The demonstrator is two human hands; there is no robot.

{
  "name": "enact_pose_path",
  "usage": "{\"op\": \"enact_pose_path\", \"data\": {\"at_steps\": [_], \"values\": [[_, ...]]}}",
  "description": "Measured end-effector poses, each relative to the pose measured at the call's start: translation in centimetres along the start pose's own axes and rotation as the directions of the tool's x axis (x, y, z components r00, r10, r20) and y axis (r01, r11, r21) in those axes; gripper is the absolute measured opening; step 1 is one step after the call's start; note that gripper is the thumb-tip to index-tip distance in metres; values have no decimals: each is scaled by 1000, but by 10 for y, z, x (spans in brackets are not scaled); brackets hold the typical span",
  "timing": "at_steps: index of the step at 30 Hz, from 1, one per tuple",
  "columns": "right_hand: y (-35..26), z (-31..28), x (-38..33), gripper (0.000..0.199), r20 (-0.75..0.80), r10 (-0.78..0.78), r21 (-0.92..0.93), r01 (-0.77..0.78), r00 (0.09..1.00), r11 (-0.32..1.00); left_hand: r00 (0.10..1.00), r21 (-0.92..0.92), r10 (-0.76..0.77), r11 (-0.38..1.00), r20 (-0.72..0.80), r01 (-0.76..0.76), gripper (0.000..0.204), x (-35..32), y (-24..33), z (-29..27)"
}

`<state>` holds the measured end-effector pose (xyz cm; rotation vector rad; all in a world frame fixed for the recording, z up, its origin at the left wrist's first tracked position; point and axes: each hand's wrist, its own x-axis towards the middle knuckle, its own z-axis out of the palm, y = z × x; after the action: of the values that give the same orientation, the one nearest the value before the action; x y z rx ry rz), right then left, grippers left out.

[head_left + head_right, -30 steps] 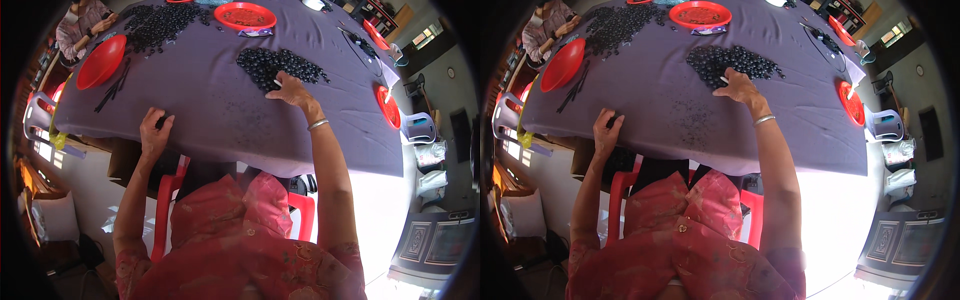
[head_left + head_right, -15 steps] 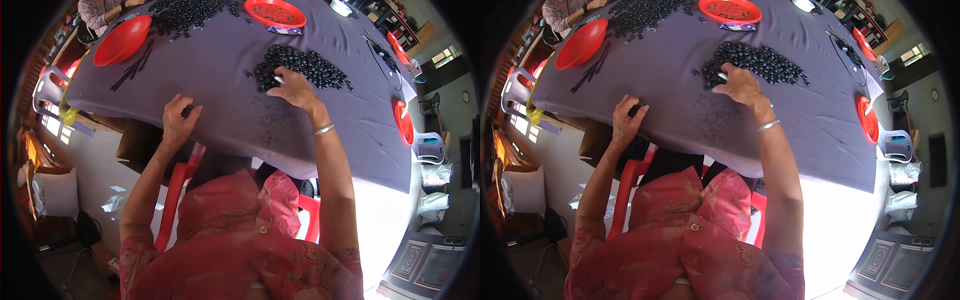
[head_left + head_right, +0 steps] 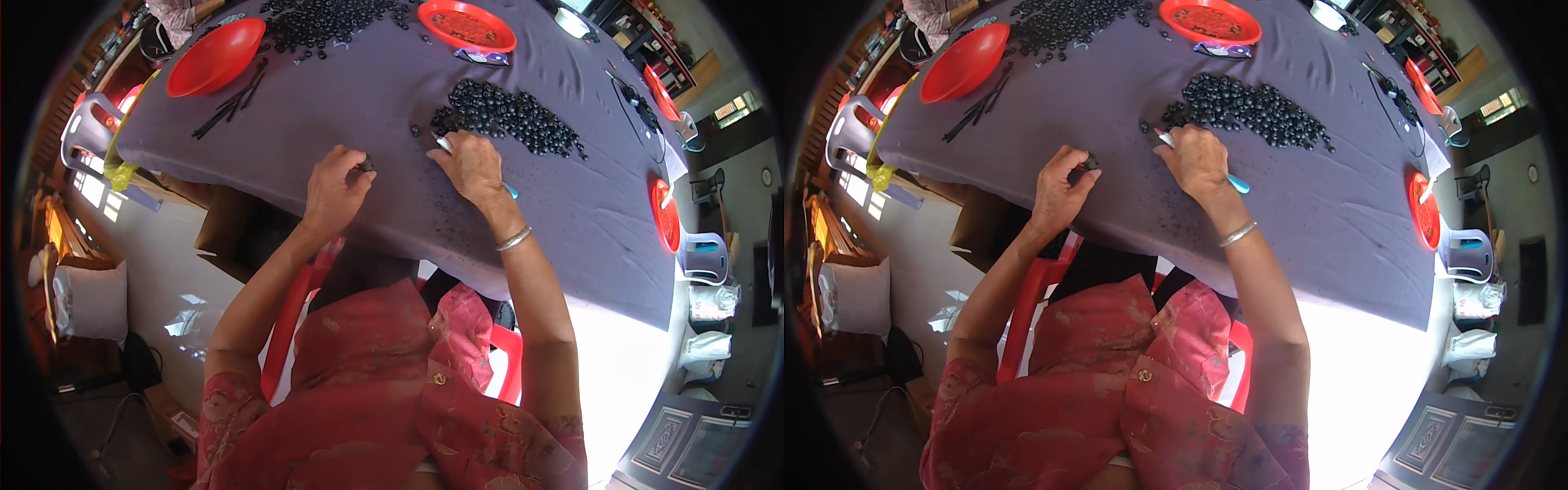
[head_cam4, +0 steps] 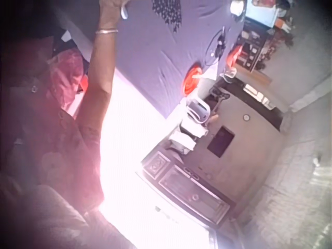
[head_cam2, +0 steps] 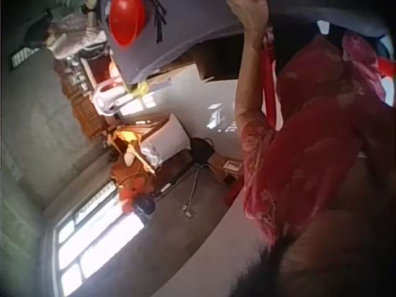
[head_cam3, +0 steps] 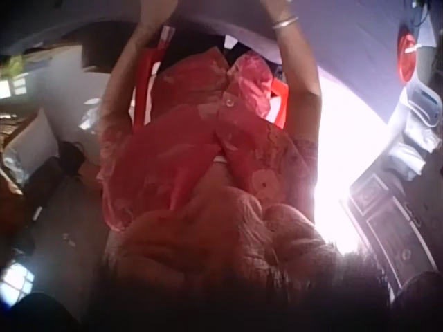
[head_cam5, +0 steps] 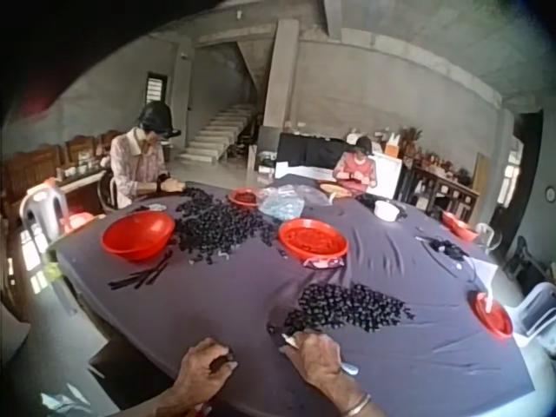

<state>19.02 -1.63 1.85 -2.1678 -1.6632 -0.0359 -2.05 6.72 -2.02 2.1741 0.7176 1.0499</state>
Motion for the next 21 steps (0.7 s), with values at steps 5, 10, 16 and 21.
{"op": "enact_pose_path", "data": {"at_steps": [5,10,16,21], "values": [[0,15,13,19,39,167,-91,-163,985,982,999,-59,-42,997,10,42,17,-2,2,-1],[9,-17,5,17,189,208,58,-222,960,973,998,-98,-49,994,36,52,17,8,2,-3],[35,-66,6,21,391,211,-2,-229,896,973,997,-148,-20,988,72,30,18,28,-1,6],[32,-49,56,26,428,-92,-139,167,899,976,994,-117,6,993,108,6,27,60,-4,32]]}}
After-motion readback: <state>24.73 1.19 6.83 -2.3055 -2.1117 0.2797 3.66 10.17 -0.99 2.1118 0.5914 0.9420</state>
